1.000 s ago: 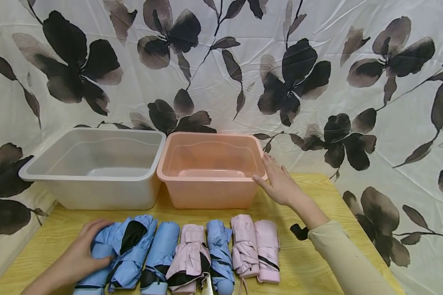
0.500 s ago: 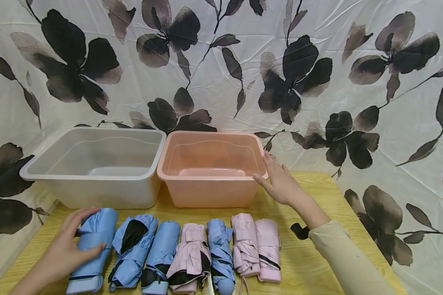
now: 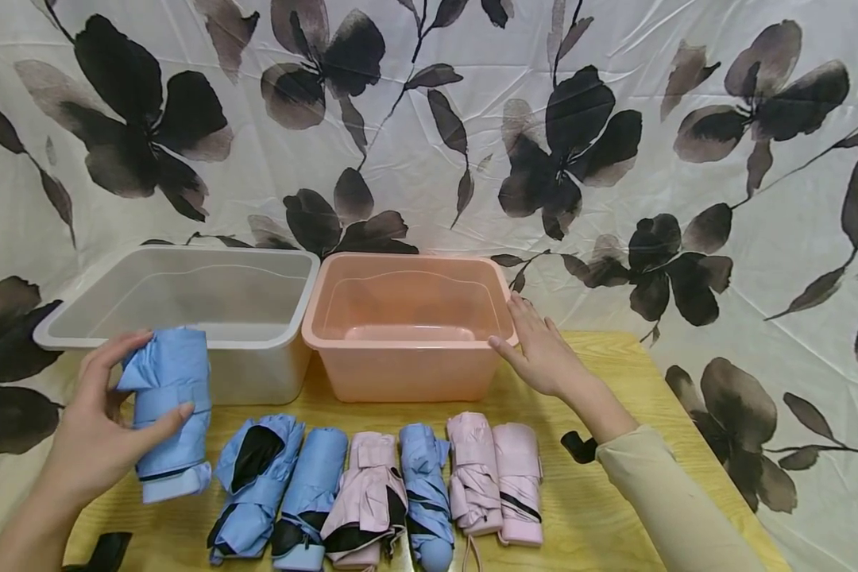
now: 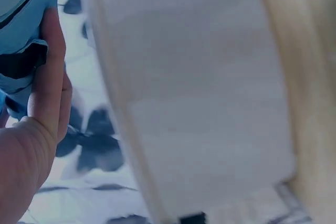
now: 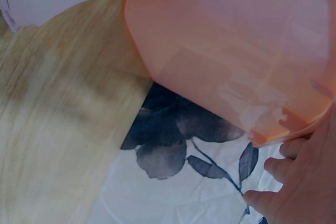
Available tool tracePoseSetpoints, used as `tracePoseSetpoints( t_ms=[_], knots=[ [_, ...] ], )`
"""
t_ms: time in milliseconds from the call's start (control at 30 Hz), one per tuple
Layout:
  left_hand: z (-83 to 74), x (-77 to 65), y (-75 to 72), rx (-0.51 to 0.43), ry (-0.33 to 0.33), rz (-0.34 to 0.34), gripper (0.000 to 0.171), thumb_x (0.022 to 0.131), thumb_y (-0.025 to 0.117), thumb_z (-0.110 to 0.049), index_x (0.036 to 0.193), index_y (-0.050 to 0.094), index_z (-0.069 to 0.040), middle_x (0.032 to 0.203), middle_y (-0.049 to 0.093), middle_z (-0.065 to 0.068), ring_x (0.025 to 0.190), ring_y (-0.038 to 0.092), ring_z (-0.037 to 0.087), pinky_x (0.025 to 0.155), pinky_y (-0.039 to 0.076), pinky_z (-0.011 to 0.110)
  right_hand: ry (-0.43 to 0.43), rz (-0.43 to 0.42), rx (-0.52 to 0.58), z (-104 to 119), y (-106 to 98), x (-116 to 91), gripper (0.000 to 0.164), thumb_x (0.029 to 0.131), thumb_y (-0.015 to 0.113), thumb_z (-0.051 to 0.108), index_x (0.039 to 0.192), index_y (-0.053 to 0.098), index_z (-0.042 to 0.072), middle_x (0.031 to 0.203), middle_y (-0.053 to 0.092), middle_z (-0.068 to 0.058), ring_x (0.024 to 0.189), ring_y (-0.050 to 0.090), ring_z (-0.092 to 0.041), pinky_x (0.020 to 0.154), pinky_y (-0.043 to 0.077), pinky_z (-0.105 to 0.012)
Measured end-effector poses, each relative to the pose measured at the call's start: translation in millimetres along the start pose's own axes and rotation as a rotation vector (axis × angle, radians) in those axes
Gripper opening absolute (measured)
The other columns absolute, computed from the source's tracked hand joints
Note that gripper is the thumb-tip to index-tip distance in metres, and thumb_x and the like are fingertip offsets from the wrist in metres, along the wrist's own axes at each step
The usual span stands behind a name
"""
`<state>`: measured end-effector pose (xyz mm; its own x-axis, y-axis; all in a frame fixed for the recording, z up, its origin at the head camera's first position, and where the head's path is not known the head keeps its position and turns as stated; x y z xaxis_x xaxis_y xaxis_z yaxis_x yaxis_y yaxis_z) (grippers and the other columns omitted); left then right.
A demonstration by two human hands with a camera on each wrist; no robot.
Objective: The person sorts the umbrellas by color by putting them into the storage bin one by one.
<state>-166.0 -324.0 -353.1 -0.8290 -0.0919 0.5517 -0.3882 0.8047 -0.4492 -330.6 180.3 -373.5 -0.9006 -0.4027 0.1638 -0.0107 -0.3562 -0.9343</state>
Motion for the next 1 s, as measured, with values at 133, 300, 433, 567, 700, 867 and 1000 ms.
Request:
tracePoseSetpoints(
  t_ms=[133,300,433,567,700,867,1000],
  knots=[
    [-18.5,22.7,1.4,-0.038,-0.001,-0.026,0.108,0.072,0.077,0.024,0.162,0.031,-0.016,0.159,0.023,-0.003,0.105,0.047,0.006,0.067,0.051,0.006,-0.002,-0.004,0.0,-1,0,0,0.086,0.108,0.038,0.06,0.167,0.01,0.003,0.174,0.005,-0.013,0.16,0.006,-0.035,0.124,0.009,-0.066],
    [-36.8,57.7,5.2,-0.112,0.005,-0.042,0.108,0.076,0.074,0.023,0.161,0.022,-0.02,0.159,0.018,0.004,0.112,0.051,0.021,0.071,0.052,0.007,-0.006,-0.003,0.005,-1,0,1,0.087,0.108,0.037,0.061,0.167,0.01,0.003,0.174,0.005,-0.013,0.16,0.006,-0.035,0.124,0.009,-0.066],
    [-40.8,86.5,10.5,-0.1,-0.028,-0.044,0.107,0.081,0.078,0.013,0.159,0.016,-0.025,0.16,0.01,0.004,0.132,0.04,0.048,0.076,0.047,0.006,-0.004,0.004,0.005,0,0,1,0.087,0.108,0.038,0.061,0.167,0.009,0.003,0.174,0.005,-0.013,0.16,0.005,-0.034,0.124,0.009,-0.066],
    [-39.3,113.0,16.0,-0.036,-0.039,-0.048,0.103,0.083,0.081,0.003,0.16,0.017,-0.025,0.156,0.009,0.001,0.143,0.029,0.045,0.098,0.049,0.022,-0.002,0.009,0.0,0,-1,1,0.087,0.108,0.037,0.061,0.167,0.008,0.004,0.174,0.004,-0.013,0.16,0.004,-0.033,0.124,0.009,-0.066],
    [-31.6,137.0,23.1,0.041,-0.022,-0.041,0.099,0.084,0.081,-0.002,0.16,0.02,-0.017,0.155,0.009,0.007,0.146,0.022,0.032,0.122,0.025,0.032,-0.001,0.013,-0.009,1,-3,2,0.088,0.107,0.036,0.063,0.167,0.009,0.004,0.174,0.006,-0.014,0.16,0.004,-0.033,0.124,0.009,-0.066],
    [-11.8,159.7,36.8,0.104,-0.105,0.062,0.098,0.089,0.08,-0.011,0.163,0.015,-0.011,0.158,0.001,0.018,0.149,0.014,0.045,0.124,0.019,0.056,0.003,0.022,-0.016,0,-3,2,0.087,0.108,0.037,0.062,0.167,0.01,0.003,0.174,0.006,-0.014,0.16,0.005,-0.034,0.123,0.009,-0.067],
    [5.0,172.2,51.0,0.114,-0.151,0.168,0.095,0.092,0.078,-0.015,0.164,0.018,-0.007,0.16,0.001,0.023,0.145,0.017,0.052,0.119,0.022,0.067,0.006,0.025,-0.008,0,-1,1,0.086,0.108,0.037,0.06,0.167,0.009,0.003,0.174,0.006,-0.014,0.16,0.005,-0.034,0.124,0.009,-0.067]
  ],
)
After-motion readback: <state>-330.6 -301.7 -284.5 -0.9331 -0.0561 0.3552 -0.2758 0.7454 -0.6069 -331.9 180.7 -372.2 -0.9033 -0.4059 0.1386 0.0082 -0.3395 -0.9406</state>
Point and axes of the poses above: each hand's wrist, its own x-axis towards the middle knuckle, its own y-axis out of the palm, z = x × y, the point moved 4 cm from there along x, towards the middle knuckle
